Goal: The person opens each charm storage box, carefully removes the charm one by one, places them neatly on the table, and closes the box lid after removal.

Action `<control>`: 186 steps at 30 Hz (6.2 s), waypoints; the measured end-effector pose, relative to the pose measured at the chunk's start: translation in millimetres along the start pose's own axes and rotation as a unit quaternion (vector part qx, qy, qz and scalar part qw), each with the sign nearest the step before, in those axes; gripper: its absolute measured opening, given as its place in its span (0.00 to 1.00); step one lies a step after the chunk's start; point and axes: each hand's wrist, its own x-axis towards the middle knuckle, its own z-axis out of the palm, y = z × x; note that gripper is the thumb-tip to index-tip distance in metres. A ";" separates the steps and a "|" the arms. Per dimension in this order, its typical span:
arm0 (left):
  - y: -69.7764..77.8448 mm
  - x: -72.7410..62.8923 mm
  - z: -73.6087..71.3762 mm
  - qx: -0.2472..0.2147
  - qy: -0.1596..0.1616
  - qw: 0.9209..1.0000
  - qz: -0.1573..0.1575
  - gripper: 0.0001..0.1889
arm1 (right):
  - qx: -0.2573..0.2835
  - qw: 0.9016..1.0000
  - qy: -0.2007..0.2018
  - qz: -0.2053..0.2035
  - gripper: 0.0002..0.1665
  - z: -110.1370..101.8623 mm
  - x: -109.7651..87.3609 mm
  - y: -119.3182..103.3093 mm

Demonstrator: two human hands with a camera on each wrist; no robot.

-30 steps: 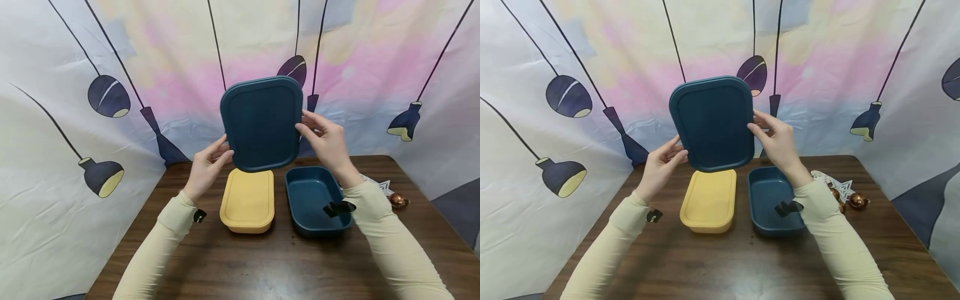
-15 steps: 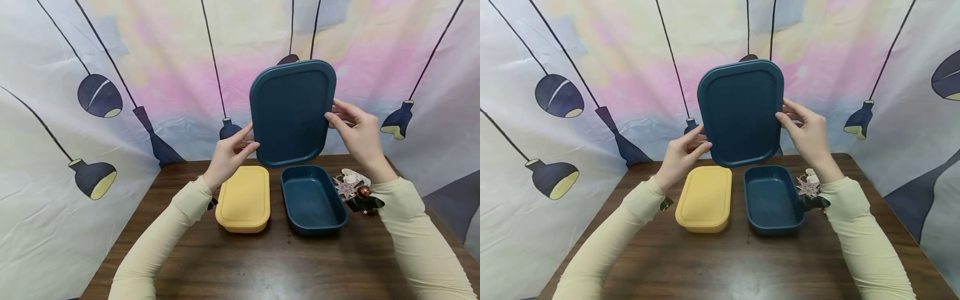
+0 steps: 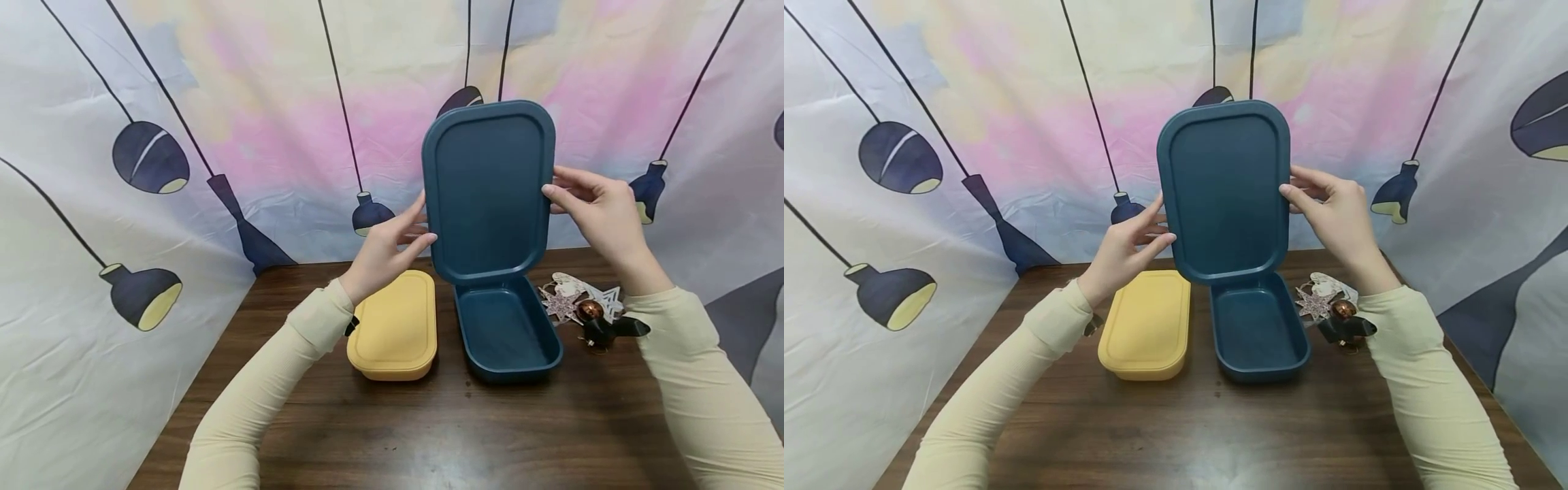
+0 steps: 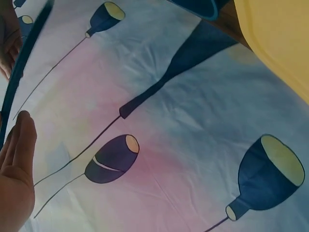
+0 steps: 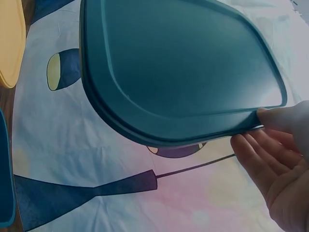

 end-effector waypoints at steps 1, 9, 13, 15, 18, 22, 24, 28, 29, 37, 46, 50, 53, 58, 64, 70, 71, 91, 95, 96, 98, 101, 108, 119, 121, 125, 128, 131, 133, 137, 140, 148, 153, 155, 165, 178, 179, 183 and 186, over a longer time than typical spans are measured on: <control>-0.8 0.3 -0.3 -0.001 -0.009 1.000 0.005 0.36 | 0.001 1.000 -0.008 0.009 0.28 -1.0 0.1 0.2; -5.5 -1.0 -1.2 0.046 -0.077 0.996 -0.009 0.36 | 0.006 0.996 -0.057 0.064 0.32 -7.5 2.4 5.0; -6.6 -2.4 0.8 0.066 -0.092 0.993 -0.024 0.37 | 0.004 0.994 -0.076 0.084 0.34 -9.2 2.9 7.9; -7.6 -3.5 2.1 0.065 -0.097 0.993 -0.031 0.37 | 0.003 0.993 -0.082 0.088 0.34 -8.7 3.4 9.5; -9.2 -5.5 4.8 0.066 -0.106 0.991 -0.047 0.38 | -0.003 0.992 -0.093 0.089 0.35 -6.5 4.0 12.5; -11.6 -7.8 9.4 0.063 -0.115 0.988 -0.076 0.37 | -0.020 0.989 -0.115 0.085 0.36 0.2 4.6 17.5; -12.8 -8.8 12.0 0.059 -0.119 0.987 -0.091 0.37 | -0.027 0.988 -0.125 0.085 0.37 4.0 4.6 19.4; -13.9 -10.6 16.4 0.054 -0.124 0.984 -0.119 0.36 | -0.043 0.987 -0.132 0.084 0.36 9.1 4.6 21.9; -14.1 -10.9 17.2 0.052 -0.124 0.983 -0.125 0.36 | -0.048 0.987 -0.131 0.083 0.36 9.9 4.7 22.0; -14.2 -9.9 20.7 0.034 -0.120 0.977 -0.172 0.41 | -0.095 0.983 -0.140 0.070 0.41 15.5 3.7 21.9; -13.7 -8.1 26.2 0.015 -0.103 0.974 -0.203 0.46 | -0.146 0.973 -0.168 0.055 0.43 17.8 3.9 20.8; -13.2 -8.0 28.8 0.008 -0.105 0.971 -0.215 0.47 | -0.147 0.973 -0.169 0.061 0.43 16.9 3.7 21.1; -13.1 -11.9 32.7 0.008 -0.119 0.966 -0.231 0.48 | -0.152 0.970 -0.177 0.068 0.43 17.9 1.8 23.2; -14.1 -19.4 41.4 0.019 -0.137 0.956 -0.258 0.48 | -0.155 0.966 -0.194 0.073 0.42 21.0 -1.4 29.0; -15.2 -25.1 50.7 0.040 -0.163 0.948 -0.272 0.48 | -0.128 0.962 -0.220 0.097 0.43 22.3 -8.3 37.7; -15.5 -25.1 53.8 0.040 -0.183 0.940 -0.287 0.48 | -0.107 0.957 -0.243 0.119 0.42 25.9 -8.9 45.0; -15.7 -24.7 54.3 0.041 -0.184 0.939 -0.288 0.48 | -0.114 0.956 -0.244 0.117 0.41 26.5 -8.0 45.8; -18.4 -34.1 75.5 0.010 -0.202 0.928 -0.312 0.48 | -0.189 0.938 -0.278 0.086 0.36 33.0 -12.3 68.3; -19.8 -36.9 79.9 0.012 -0.211 0.924 -0.318 0.48 | -0.186 0.939 -0.280 0.078 0.33 34.9 -13.9 74.7; -20.7 -37.8 81.4 0.012 -0.213 0.924 -0.318 0.48 | -0.185 0.939 -0.281 0.077 0.32 35.4 -14.5 76.4; -21.4 -39.3 83.1 0.013 -0.215 0.923 -0.319 0.47 | -0.182 0.939 -0.282 0.077 0.32 36.2 -15.6 78.8; -22.0 -40.8 85.2 0.010 -0.217 0.923 -0.319 0.47 | -0.178 0.938 -0.287 0.079 0.32 36.7 -17.8 82.1; -21.3 -44.0 90.8 0.011 -0.225 0.917 -0.329 0.47 | -0.172 0.937 -0.294 0.072 0.26 38.5 -23.8 85.5; -24.6 -50.0 100.1 -0.001 -0.228 0.917 -0.329 0.43 | -0.174 0.927 -0.314 0.104 0.32 40.5 -28.6 91.3; -25.4 -50.4 101.6 -0.003 -0.225 0.918 -0.326 0.43 | -0.175 0.926 -0.316 0.107 0.33 41.5 -29.1 93.1; -25.3 -51.3 105.1 0.000 -0.225 0.918 -0.327 0.44 | -0.182 0.924 -0.320 0.105 0.35 40.9 -30.2 97.4; -24.3 -53.3 107.5 0.007 -0.234 0.911 -0.339 0.45 | -0.183 0.923 -0.322 0.105 0.36 41.8 -32.7 100.9; -24.4 -55.3 109.2 0.010 -0.240 0.908 -0.343 0.46 | -0.183 0.923 -0.320 0.106 0.36 43.8 -34.8 103.1; -25.1 -55.5 109.8 0.010 -0.242 0.909 -0.339 0.45 | -0.187 0.923 -0.320 0.107 0.36 44.7 -35.2 103.5; -26.0 -53.3 110.5 0.012 -0.245 0.910 -0.335 0.44 | -0.195 0.922 -0.317 0.108 0.36 44.6 -34.6 105.0; -26.8 -51.6 111.5 0.019 -0.250 0.907 -0.338 0.44 | -0.197 0.921 -0.319 0.109 0.36 44.3 -34.6 106.3; -28.0 -50.9 116.7 0.032 -0.268 0.898 -0.349 0.45 | -0.202 0.915 -0.333 0.107 0.35 43.9 -36.4 110.7; -26.1 -49.2 118.1 0.028 -0.271 0.895 -0.352 0.45 | -0.206 0.913 -0.335 0.108 0.36 42.9 -37.6 112.8; -26.0 -48.4 118.5 0.027 -0.274 0.895 -0.349 0.44 | -0.207 0.913 -0.335 0.110 0.36 42.4 -38.3 113.6; -25.7 -46.4 122.2 0.025 -0.304 0.886 -0.348 0.44 | -0.197 0.909 -0.345 0.125 0.34 41.9 -44.8 122.0; -23.5 -29.5 117.7 0.073 -0.352 0.867 -0.344 0.41 | -0.180 0.907 -0.354 0.142 0.35 41.2 -47.8 125.7; -23.0 -27.9 117.0 0.078 -0.356 0.864 -0.347 0.41 | -0.180 0.906 -0.355 0.142 0.35 41.3 -47.8 126.1; -22.7 -24.8 116.8 0.089 -0.370 0.853 -0.357 0.43 | -0.186 0.904 -0.357 0.144 0.36 41.7 -48.1 128.6; -24.2 -25.8 118.4 0.092 -0.381 0.845 -0.363 0.44 | -0.187 0.901 -0.362 0.152 0.37 43.1 -48.7 131.4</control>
